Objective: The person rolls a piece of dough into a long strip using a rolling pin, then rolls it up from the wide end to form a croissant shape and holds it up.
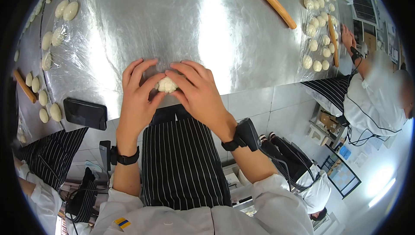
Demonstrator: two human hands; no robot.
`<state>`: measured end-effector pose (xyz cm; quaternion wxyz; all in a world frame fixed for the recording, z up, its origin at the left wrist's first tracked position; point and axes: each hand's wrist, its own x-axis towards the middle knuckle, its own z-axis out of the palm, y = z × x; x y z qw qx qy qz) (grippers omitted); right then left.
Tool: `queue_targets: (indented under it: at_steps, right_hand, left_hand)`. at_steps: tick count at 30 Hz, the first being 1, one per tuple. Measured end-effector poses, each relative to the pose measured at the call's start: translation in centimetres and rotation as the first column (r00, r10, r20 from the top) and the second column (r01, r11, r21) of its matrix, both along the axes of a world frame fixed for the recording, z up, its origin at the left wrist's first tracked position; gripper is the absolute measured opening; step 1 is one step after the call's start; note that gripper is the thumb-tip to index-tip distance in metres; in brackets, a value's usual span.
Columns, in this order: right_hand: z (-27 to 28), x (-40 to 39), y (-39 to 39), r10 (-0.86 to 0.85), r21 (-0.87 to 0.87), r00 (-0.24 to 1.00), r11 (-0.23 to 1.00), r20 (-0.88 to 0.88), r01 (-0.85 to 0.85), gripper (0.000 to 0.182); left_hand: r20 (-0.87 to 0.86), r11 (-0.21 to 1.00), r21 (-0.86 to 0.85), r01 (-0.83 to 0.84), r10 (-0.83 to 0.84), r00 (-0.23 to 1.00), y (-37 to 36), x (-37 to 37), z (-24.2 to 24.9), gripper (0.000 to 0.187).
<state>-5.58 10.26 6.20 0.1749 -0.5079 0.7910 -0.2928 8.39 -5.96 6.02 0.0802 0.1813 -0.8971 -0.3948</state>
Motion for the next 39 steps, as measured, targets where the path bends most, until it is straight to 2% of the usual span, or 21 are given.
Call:
queue_targets:
  at_steps: [3, 6, 7, 8, 9, 11, 12, 13, 14, 16, 18, 19, 20, 23, 24, 27, 28, 31, 32, 35, 39]
  right_hand:
    - [-0.5, -0.9, 0.2, 0.04, -0.089, 0.999, 0.995, -0.019, -0.042, 0.057]
    - [1.2, -1.4, -0.3, 0.051, -0.062, 0.993, 0.997, 0.11, -0.044, 0.049]
    - [2.0, -1.2, -0.5, -0.002, -0.117, 0.977, 0.993, 0.215, 0.028, 0.046]
    - [2.8, -0.8, -0.7, -0.047, -0.165, 0.946, 0.981, 0.32, 0.105, 0.043]
    - [3.9, -0.5, -0.7, -0.043, -0.176, 0.947, 0.979, 0.317, 0.103, 0.043]
    - [6.9, 0.1, -0.8, -0.07, -0.264, 0.956, 0.953, 0.286, 0.149, 0.042]
    - [8.4, 0.2, -0.9, -0.059, -0.29, 0.959, 0.947, 0.276, 0.142, 0.042]
    - [9.7, 0.4, -0.9, -0.046, -0.352, 0.974, 0.928, 0.22, 0.124, 0.042]
    - [11.3, 0.6, -0.9, -0.039, -0.413, 0.986, 0.905, 0.161, 0.103, 0.043]
    - [14.7, 1.2, -1.2, -0.007, -0.421, 0.997, 0.906, 0.078, 0.039, 0.042]
    - [17.4, 1.6, -1.0, -0.026, -0.42, 1.0, 0.908, -0.015, 0.017, 0.043]
    - [18.7, 1.5, -0.2, -0.01, -0.357, 1.0, 0.934, -0.016, 0.004, 0.055]
    - [21.0, 1.4, 0.2, -0.007, -0.376, 1.0, 0.927, -0.03, -0.005, 0.055]
    - [27.0, 0.9, 1.6, -0.058, -0.356, 0.997, 0.932, 0.041, 0.069, 0.089]
    - [28.0, 1.0, 2.3, -0.061, -0.377, 0.998, 0.924, 0.023, 0.066, 0.089]
    - [30.6, 2.1, 3.8, -0.168, -0.486, 0.954, 0.83, 0.25, 0.274, 0.082]
    - [31.1, 2.6, 4.3, -0.162, -0.511, 0.959, 0.819, 0.232, 0.262, 0.082]
    - [31.6, 3.2, 5.0, -0.155, -0.563, 0.897, 0.731, 0.414, 0.386, 0.07]
    - [32.2, 3.3, 5.1, -0.147, -0.58, 0.904, 0.723, 0.402, 0.376, 0.07]
    - [33.8, 3.9, 4.5, -0.234, -0.577, 0.972, 0.793, 0.006, 0.194, 0.059]
    - [35.9, 4.2, 1.2, -0.187, -0.622, 0.978, 0.778, -0.09, 0.091, 0.063]
  left_hand:
    - [-0.039, 1.0, -0.021, -0.012, 0.011, 0.999, 0.0, 0.0, -0.2, 0.038]
    - [-0.096, 0.992, 0.126, 0.013, -0.001, 0.995, -0.4, 0.2, 0.0, 0.037]
    - [-0.042, 0.909, 0.417, -0.022, 0.044, 0.998, -0.6, 0.4, 0.8, 0.044]
    - [0.021, 0.742, 0.667, -0.066, 0.07, 0.997, -0.7, 0.7, 1.6, 0.051]
    - [0.017, 0.749, 0.659, -0.065, 0.071, 0.997, -0.5, 0.8, 2.5, 0.051]
    - [-0.145, 0.236, 0.968, 0.08, 0.275, 0.951, 0.6, 0.7, 4.8, 0.064]
    - [-0.163, 0.261, 0.961, 0.09, 0.274, 0.948, 1.1, 0.5, 6.2, 0.064]
    - [-0.156, -0.068, 0.978, 0.199, 0.405, 0.901, 1.9, 0.2, 7.8, 0.067]
    - [-0.105, -0.372, 0.867, 0.331, 0.512, 0.852, 2.5, 0.0, 9.3, 0.07]
    - [0.029, -0.656, 0.643, 0.396, 0.537, 0.843, 3.6, -0.3, 12.8, 0.067]
    - [0.097, -0.616, 0.7, 0.362, 0.584, 0.806, 4.5, -1.5, 16.6, 0.06]
    - [0.068, -0.597, 0.708, 0.376, 0.588, 0.806, 4.3, -1.5, 17.9, 0.06]
    - [0.05, -0.613, 0.665, 0.425, 0.605, 0.794, 4.1, -1.6, 18.9, 0.051]
    - [-0.031, -0.58, 0.657, 0.482, 0.618, 0.786, 3.1, -2.1, 22.2, 0.04]
    - [-0.046, -0.551, 0.686, 0.476, 0.62, 0.783, 3.0, -2.2, 23.3, 0.036]
    - [-0.075, -0.495, 0.751, 0.438, 0.594, 0.801, 2.0, -2.2, 27.4, 0.033]
    - [-0.107, -0.477, 0.752, 0.455, 0.592, 0.799, 1.9, -2.1, 28.7, 0.033]
    - [-0.162, -0.447, 0.75, 0.487, 0.589, 0.792, 1.2, -2.0, 31.8, 0.033]
    - [-0.205, -0.428, 0.752, 0.501, 0.57, 0.795, 1.0, -2.0, 32.2, 0.034]
    - [-0.282, -0.385, 0.751, 0.536, 0.548, 0.788, 1.1, -1.9, 33.7, 0.038]
    - [-0.367, -0.349, 0.745, 0.568, 0.497, 0.786, 1.4, -1.7, 35.0, 0.043]
